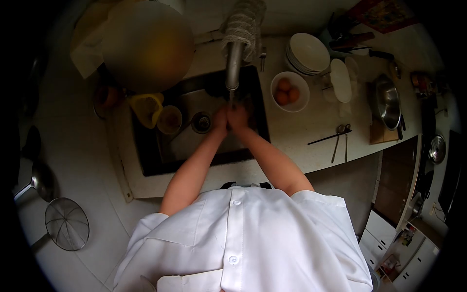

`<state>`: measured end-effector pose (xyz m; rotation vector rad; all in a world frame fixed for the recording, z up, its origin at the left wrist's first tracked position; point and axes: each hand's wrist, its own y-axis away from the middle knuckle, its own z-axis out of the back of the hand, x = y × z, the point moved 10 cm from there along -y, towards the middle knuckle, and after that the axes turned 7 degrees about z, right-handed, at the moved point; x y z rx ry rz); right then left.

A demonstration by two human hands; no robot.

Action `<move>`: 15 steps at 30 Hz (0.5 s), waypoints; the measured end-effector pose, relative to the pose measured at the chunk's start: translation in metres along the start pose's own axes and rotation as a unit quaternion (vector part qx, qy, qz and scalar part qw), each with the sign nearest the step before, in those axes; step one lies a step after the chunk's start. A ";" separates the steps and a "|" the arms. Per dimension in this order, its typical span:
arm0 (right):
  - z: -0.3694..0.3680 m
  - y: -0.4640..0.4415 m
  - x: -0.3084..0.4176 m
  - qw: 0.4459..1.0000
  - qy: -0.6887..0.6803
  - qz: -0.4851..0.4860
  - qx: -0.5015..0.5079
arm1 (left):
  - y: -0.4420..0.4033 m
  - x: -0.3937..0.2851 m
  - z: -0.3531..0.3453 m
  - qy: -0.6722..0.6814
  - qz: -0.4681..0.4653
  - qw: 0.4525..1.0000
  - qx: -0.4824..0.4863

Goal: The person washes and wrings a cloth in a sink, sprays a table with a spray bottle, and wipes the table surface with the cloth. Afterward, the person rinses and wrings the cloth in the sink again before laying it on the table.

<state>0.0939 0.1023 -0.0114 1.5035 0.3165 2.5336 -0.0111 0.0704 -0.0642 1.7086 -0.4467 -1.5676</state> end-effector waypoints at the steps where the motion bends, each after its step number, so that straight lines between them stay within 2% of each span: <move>1: -0.007 -0.003 -0.012 0.998 -0.001 -0.052 0.040 | 0.005 -0.013 0.004 -0.076 -0.026 0.997 -0.018; 2: -0.014 -0.001 -0.024 0.991 0.000 -0.105 0.082 | 0.012 -0.025 0.009 -0.151 -0.049 0.987 -0.036; 3: -0.015 -0.004 -0.027 0.991 0.000 -0.104 0.082 | 0.010 -0.026 0.011 -0.150 -0.050 0.987 -0.037; 5: -0.039 0.010 -0.055 0.936 -0.198 -0.255 0.142 | 0.012 -0.047 0.002 -0.265 -0.169 0.949 -0.013; 6: -0.029 0.013 -0.058 0.936 -0.198 -0.254 0.142 | 0.012 -0.047 0.004 -0.265 -0.170 0.949 -0.013; 7: -0.016 0.005 -0.023 0.967 -0.159 -0.004 0.198 | 0.016 -0.048 0.005 -0.171 -0.184 0.968 0.018; 8: -0.010 0.007 -0.005 0.958 -0.130 0.121 0.226 | 0.019 -0.050 0.006 -0.076 -0.197 0.976 0.050; 9: -0.001 0.014 0.010 0.934 -0.109 0.245 0.238 | 0.022 -0.051 0.009 -0.077 -0.196 0.976 0.051; 11: 0.010 0.000 -0.005 0.935 -0.147 0.266 0.182 | 0.030 -0.061 0.013 0.002 -0.195 0.974 0.113; 12: 0.018 -0.003 -0.007 0.935 -0.160 0.273 0.163 | 0.031 -0.063 0.019 0.002 -0.195 0.974 0.112; 14: 0.021 -0.002 -0.007 0.959 -0.025 0.194 0.204 | 0.023 -0.049 0.025 0.166 -0.068 0.971 0.155; 15: 0.019 -0.004 -0.001 0.959 -0.025 0.196 0.203 | 0.022 -0.049 0.025 0.167 -0.069 0.971 0.156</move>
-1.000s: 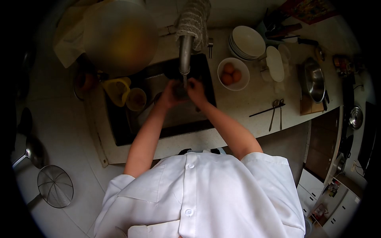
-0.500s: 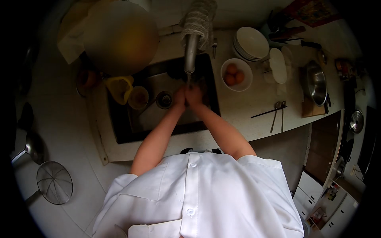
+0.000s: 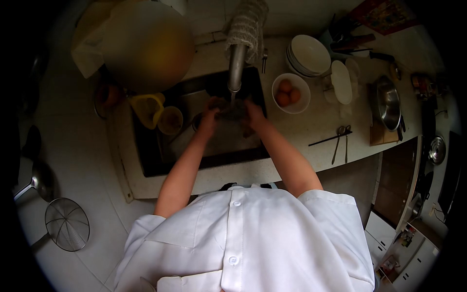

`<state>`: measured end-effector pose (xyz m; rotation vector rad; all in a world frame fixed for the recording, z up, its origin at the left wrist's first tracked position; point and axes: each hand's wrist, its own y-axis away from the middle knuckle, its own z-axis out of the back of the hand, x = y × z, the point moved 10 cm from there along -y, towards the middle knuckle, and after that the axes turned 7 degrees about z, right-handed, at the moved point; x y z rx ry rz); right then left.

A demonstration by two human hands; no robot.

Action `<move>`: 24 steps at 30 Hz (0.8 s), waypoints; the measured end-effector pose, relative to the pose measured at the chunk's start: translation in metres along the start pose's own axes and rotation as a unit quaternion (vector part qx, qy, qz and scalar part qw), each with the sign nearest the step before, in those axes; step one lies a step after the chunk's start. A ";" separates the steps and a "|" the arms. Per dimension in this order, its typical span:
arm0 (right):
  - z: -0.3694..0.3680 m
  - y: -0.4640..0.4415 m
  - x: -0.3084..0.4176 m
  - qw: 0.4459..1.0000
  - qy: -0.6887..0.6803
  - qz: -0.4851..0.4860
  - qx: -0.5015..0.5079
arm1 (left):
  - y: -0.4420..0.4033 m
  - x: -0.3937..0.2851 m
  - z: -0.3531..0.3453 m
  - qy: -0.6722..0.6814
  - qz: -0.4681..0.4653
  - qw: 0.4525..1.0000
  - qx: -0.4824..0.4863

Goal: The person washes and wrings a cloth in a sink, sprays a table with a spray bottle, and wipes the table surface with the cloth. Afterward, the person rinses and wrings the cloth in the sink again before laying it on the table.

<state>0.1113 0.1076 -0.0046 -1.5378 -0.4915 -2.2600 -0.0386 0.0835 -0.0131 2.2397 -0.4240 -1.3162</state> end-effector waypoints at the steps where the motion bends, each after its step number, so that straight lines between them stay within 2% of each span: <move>1: -0.007 -0.002 -0.018 0.980 -0.160 -0.121 -0.019 | -0.001 -0.002 -0.004 0.034 -0.006 0.999 0.014; 2: -0.023 0.004 -0.032 0.918 -0.315 -0.238 -0.036 | -0.002 -0.003 -0.005 0.066 -0.011 0.997 0.026; 6: -0.023 0.002 0.013 0.949 -0.260 -0.177 -0.027 | -0.004 -0.002 -0.007 0.045 -0.007 0.999 0.023; 8: -0.013 0.020 0.031 0.929 -0.207 -0.305 -0.018 | -0.007 -0.005 -0.007 -0.049 -0.041 0.998 0.025; 9: -0.015 0.018 0.002 0.930 -0.207 -0.304 -0.018 | -0.011 -0.001 -0.002 -0.050 -0.042 0.998 0.026; 10: -0.008 0.004 -0.041 0.968 -0.134 -0.211 -0.031 | -0.011 -0.007 -0.001 -0.153 -0.115 0.981 0.032; 11: -0.001 -0.007 -0.054 0.991 -0.059 -0.113 -0.044 | -0.008 -0.016 -0.006 -0.255 -0.188 0.948 0.038; 12: 0.000 -0.009 -0.042 0.991 -0.059 -0.111 -0.045 | -0.005 -0.020 -0.007 -0.255 -0.189 0.948 0.038; 14: 0.030 -0.007 0.004 0.977 0.128 -0.104 -0.137 | 0.001 -0.009 -0.013 -0.359 -0.085 0.928 0.051; 15: 0.030 -0.009 0.005 0.977 0.128 -0.104 -0.137 | 0.004 -0.015 -0.015 -0.359 -0.085 0.928 0.051; 17: 0.034 -0.011 0.013 0.980 0.069 -0.073 -0.174 | 0.013 -0.018 -0.026 -0.491 -0.084 0.863 0.083; 21: 0.037 -0.012 0.050 0.980 0.020 -0.043 -0.194 | 0.002 0.003 -0.008 -0.506 -0.092 0.854 0.072; 23: 0.016 -0.014 0.050 0.979 -0.149 -0.063 -0.123 | 0.003 -0.004 -0.007 -0.478 -0.155 0.864 0.042; 24: 0.015 -0.013 0.059 0.979 -0.149 -0.063 -0.123 | 0.005 -0.007 -0.010 -0.478 -0.155 0.864 0.042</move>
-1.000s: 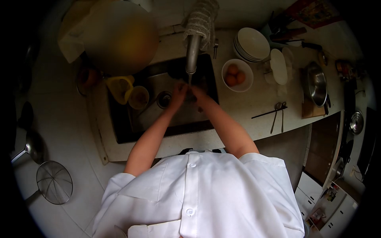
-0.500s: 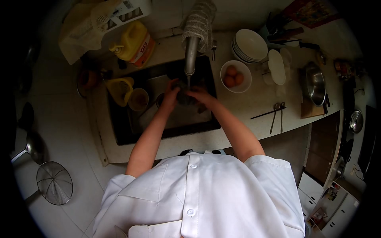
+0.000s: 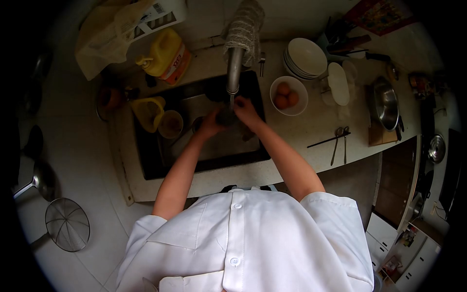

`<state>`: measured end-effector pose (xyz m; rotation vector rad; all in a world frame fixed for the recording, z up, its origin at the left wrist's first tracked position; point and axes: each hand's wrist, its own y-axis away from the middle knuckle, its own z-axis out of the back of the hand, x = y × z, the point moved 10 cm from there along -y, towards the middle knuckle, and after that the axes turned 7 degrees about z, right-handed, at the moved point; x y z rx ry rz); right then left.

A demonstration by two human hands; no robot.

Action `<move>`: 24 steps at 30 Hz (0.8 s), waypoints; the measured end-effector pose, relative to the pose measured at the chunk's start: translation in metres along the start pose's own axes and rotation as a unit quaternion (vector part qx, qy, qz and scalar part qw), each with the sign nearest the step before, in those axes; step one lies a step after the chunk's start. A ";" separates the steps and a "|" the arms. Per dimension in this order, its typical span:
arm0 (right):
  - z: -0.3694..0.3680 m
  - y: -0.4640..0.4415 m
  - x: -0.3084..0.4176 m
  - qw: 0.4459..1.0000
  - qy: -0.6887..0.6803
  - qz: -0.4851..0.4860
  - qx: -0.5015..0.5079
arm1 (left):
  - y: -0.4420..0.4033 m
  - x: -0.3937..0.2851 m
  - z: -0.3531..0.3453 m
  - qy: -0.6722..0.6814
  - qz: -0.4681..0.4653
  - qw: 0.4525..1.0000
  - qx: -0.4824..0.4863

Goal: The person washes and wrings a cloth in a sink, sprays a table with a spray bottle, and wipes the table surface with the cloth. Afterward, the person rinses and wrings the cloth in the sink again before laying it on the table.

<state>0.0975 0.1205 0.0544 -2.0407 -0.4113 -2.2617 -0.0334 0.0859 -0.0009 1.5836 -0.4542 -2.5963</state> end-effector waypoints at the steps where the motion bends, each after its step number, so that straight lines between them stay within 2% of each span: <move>1: -0.006 0.004 0.007 0.999 -0.032 -0.016 0.019 | 0.000 -0.005 0.000 -0.030 0.016 0.999 0.010; 3: -0.011 0.005 0.016 0.997 -0.064 -0.031 0.038 | 0.000 -0.008 -0.001 -0.060 0.032 0.998 0.020; 6: -0.001 0.001 0.002 0.997 -0.006 -0.063 0.035 | -0.007 -0.011 0.000 -0.131 -0.004 0.991 -0.012; 8: 0.029 -0.010 -0.037 0.997 -0.035 -0.010 -0.068 | -0.014 -0.011 0.002 -0.018 -0.019 1.000 -0.018; 9: 0.031 -0.009 -0.055 0.997 -0.035 -0.010 -0.069 | -0.013 -0.012 -0.001 -0.017 -0.020 1.000 -0.017; 11: 0.050 -0.003 -0.081 0.986 0.088 -0.043 -0.136 | -0.009 -0.003 0.007 0.078 0.056 0.991 -0.093; 12: 0.048 -0.001 -0.084 0.986 0.088 -0.043 -0.136 | -0.005 -0.015 0.007 0.078 0.056 0.991 -0.092; 13: 0.035 0.009 -0.107 0.979 -0.058 -0.141 -0.135 | 0.001 -0.017 0.008 0.191 0.103 0.972 -0.092; 14: 0.015 0.022 -0.126 0.942 -0.203 -0.235 -0.129 | 0.006 -0.019 0.008 0.301 0.148 0.937 -0.092; 15: 0.010 0.028 -0.119 0.941 -0.203 -0.236 -0.130 | 0.007 -0.019 0.005 0.301 0.149 0.937 -0.091; 17: -0.039 0.047 -0.097 0.840 -0.422 -0.341 -0.027 | 0.003 -0.029 -0.006 0.528 0.070 0.845 -0.046; 18: -0.041 0.045 -0.099 0.841 -0.421 -0.339 -0.030 | 0.002 -0.026 -0.012 0.529 0.070 0.845 -0.042; 20: -0.062 0.042 -0.093 0.790 -0.512 -0.337 0.006 | 0.002 -0.021 -0.019 0.416 0.066 0.906 -0.044; 21: -0.063 0.040 -0.097 0.790 -0.512 -0.337 0.005 | 0.003 -0.025 -0.019 0.416 0.065 0.906 -0.042; 22: -0.064 0.041 -0.104 0.803 -0.484 -0.348 0.011 | 0.007 -0.048 -0.004 0.156 -0.017 0.982 -0.107; 23: -0.067 0.041 -0.110 0.814 -0.456 -0.359 0.018 | 0.014 -0.073 -0.001 -0.118 -0.098 0.975 -0.163; 24: -0.071 0.038 -0.126 0.814 -0.456 -0.358 0.018 | 0.012 -0.075 -0.001 -0.119 -0.098 0.974 -0.163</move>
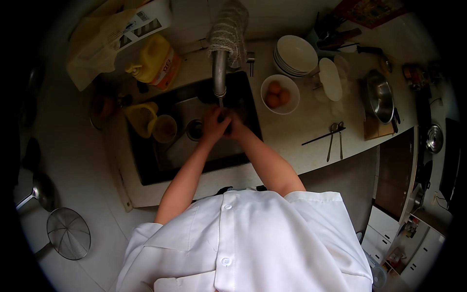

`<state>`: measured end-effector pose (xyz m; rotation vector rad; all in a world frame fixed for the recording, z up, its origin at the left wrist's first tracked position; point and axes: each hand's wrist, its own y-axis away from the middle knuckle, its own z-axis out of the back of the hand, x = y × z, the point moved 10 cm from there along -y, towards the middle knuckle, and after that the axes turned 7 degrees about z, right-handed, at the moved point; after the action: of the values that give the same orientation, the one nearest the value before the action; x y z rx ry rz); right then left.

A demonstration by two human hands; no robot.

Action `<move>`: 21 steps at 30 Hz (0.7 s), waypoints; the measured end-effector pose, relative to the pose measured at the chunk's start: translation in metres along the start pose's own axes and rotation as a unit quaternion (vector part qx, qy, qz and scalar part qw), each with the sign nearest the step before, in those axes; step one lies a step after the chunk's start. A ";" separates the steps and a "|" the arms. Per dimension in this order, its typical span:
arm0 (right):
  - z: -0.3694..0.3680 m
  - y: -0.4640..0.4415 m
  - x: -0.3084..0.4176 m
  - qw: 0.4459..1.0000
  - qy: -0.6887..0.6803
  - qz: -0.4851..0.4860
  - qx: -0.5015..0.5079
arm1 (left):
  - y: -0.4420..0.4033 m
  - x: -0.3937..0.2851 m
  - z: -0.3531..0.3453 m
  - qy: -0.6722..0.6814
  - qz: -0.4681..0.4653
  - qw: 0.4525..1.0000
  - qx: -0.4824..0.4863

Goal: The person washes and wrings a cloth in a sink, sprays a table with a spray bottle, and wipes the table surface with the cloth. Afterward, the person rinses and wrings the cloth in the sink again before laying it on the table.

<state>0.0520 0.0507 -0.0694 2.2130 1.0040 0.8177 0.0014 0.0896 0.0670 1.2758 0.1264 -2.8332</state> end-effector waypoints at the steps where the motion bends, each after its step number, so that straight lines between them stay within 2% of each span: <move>1: 0.005 -0.016 -0.002 0.998 -0.022 0.035 0.039 | -0.002 0.008 -0.003 0.017 0.048 0.999 0.011; 2: 0.004 -0.023 0.000 0.994 -0.044 0.070 0.076 | -0.004 0.016 -0.006 0.035 0.095 0.995 0.023; 3: 0.001 -0.022 0.000 0.994 -0.045 0.071 0.075 | -0.005 0.018 -0.011 0.036 0.095 0.994 0.025; 5: 0.016 -0.021 -0.002 0.996 -0.021 0.077 -0.039 | -0.003 0.050 -0.024 0.135 0.231 0.962 0.043; 6: 0.009 -0.019 -0.002 0.996 -0.022 0.077 -0.039 | -0.003 0.048 -0.025 0.135 0.231 0.963 0.043; 8: 0.018 -0.011 0.007 0.979 0.003 0.127 -0.162 | -0.003 0.048 -0.021 0.166 0.242 0.956 0.004; 9: 0.028 -0.021 0.001 0.979 0.002 0.126 -0.162 | -0.004 0.052 -0.024 0.166 0.242 0.956 0.004; 10: 0.053 -0.035 0.015 0.932 0.213 0.201 -0.212 | -0.004 0.063 -0.031 0.145 0.264 0.954 0.010; 12: 0.048 -0.028 0.036 0.835 0.412 0.266 -0.250 | -0.003 0.080 -0.041 0.124 0.285 0.950 0.016; 13: 0.033 -0.020 0.050 0.725 0.573 0.287 -0.253 | 0.001 0.092 -0.052 0.193 0.323 0.926 0.035; 14: 0.014 -0.015 0.057 0.588 0.711 0.298 -0.245 | 0.006 0.102 -0.063 0.260 0.359 0.895 0.054; 15: 0.002 -0.003 0.060 0.588 0.711 0.298 -0.244 | 0.005 0.107 -0.067 0.259 0.359 0.895 0.053; 17: -0.007 0.029 0.069 0.719 0.551 0.327 -0.271 | 0.023 0.128 -0.084 0.312 0.482 0.815 0.072; 18: -0.009 0.033 0.071 0.719 0.551 0.327 -0.270 | 0.024 0.128 -0.083 0.312 0.483 0.815 0.071; 20: -0.010 0.035 0.070 0.746 0.551 0.285 -0.241 | 0.029 0.119 -0.094 0.472 0.482 0.733 0.084; 21: -0.009 0.035 0.069 0.747 0.552 0.285 -0.239 | 0.032 0.112 -0.082 0.472 0.483 0.733 0.082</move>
<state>0.0975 0.0880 -0.0189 1.4284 0.3775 2.5051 -0.0100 0.0658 -0.0731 1.9035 -0.5955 -1.1890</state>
